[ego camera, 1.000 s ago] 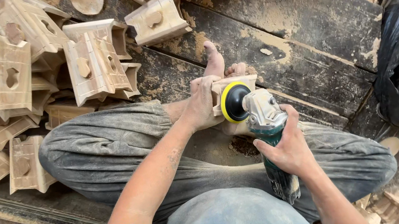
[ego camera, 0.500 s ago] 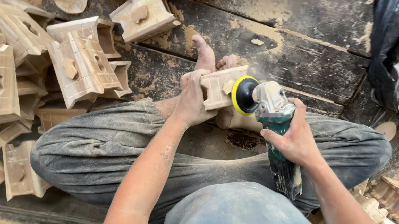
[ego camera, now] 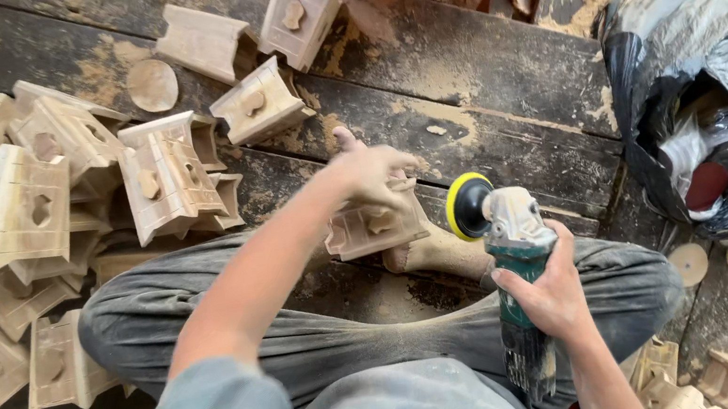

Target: The person sands small wooden lantern-like objects using a handheld power sander.

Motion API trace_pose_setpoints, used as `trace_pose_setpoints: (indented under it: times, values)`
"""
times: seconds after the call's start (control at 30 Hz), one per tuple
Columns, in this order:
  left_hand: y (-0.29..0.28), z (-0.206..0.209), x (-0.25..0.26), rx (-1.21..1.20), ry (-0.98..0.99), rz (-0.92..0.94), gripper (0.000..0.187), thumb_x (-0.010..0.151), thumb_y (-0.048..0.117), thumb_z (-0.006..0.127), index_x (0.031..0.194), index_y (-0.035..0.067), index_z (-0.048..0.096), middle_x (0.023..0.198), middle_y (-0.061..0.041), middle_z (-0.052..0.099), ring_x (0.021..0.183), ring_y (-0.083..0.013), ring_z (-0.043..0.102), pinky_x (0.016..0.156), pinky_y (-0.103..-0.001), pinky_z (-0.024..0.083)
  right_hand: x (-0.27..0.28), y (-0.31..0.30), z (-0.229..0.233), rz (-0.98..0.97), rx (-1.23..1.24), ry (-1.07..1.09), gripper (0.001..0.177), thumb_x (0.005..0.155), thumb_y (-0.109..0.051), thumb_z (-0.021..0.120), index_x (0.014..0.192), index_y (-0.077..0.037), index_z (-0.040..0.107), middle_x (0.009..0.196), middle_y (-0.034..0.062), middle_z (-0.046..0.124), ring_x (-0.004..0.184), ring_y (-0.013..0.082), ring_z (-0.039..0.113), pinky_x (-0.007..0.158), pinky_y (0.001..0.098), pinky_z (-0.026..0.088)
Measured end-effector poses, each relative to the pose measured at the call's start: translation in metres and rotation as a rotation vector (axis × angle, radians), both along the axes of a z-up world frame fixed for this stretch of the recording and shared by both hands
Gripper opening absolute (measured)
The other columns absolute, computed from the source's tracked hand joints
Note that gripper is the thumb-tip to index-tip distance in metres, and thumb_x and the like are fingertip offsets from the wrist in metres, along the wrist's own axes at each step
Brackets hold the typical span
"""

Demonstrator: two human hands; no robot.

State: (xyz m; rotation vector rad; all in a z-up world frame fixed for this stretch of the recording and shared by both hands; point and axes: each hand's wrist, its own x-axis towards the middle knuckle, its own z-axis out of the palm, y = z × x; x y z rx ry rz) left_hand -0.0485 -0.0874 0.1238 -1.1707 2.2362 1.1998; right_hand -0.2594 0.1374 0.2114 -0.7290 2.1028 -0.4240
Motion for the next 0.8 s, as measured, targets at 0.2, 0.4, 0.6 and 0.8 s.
trace_pose_setpoints:
  times: [0.2,0.4,0.6,0.8]
  values:
    - [-0.012,-0.018,-0.039,0.147,-0.101,-0.553,0.058,0.063,0.047,0.093,0.102,0.014,0.063,0.113,-0.007,0.067,0.101,-0.0267,0.061,0.086,-0.041,0.051,-0.016,0.033,-0.001,-0.096,-0.096,-0.006,0.099,0.067,-0.018,0.08,0.149,-0.007,0.026,0.139,0.0203,0.051,0.118,0.0307,0.059,0.101,0.042,0.048]
    - [0.001,0.036,-0.004,0.084,-0.02,-0.085,0.015,0.099,0.023,0.066,0.104,0.014,0.055,0.091,-0.005,0.067,0.071,-0.0171,0.065,0.063,-0.026,0.059,-0.027,0.031,-0.006,-0.238,-0.128,-0.11,0.099,0.069,-0.009,0.078,0.151,-0.009,0.022,0.136,0.0199,0.052,0.115,0.0299,0.059,0.097,0.0427,0.05]
    - [0.061,0.054,0.006,0.039,0.276,0.591,0.02,0.104,0.007,0.048,0.123,0.007,0.047,0.094,-0.008,0.06,0.069,-0.0155,0.056,0.05,-0.024,0.056,-0.028,0.018,-0.02,-0.136,-0.219,-0.118,0.099,0.066,-0.014,0.08,0.15,-0.005,0.027,0.136,0.0175,0.05,0.119,0.0264,0.055,0.101,0.0393,0.046]
    - [0.075,0.028,0.043,0.118,0.306,0.565,0.103,0.065,0.0,0.079,0.145,0.007,0.014,0.166,-0.009,-0.01,0.136,-0.0377,0.036,0.106,-0.046,0.056,-0.024,0.015,-0.024,-0.084,-0.135,-0.147,0.097,0.067,-0.016,0.078,0.15,-0.008,0.029,0.133,0.0151,0.052,0.114,0.025,0.057,0.097,0.0383,0.047]
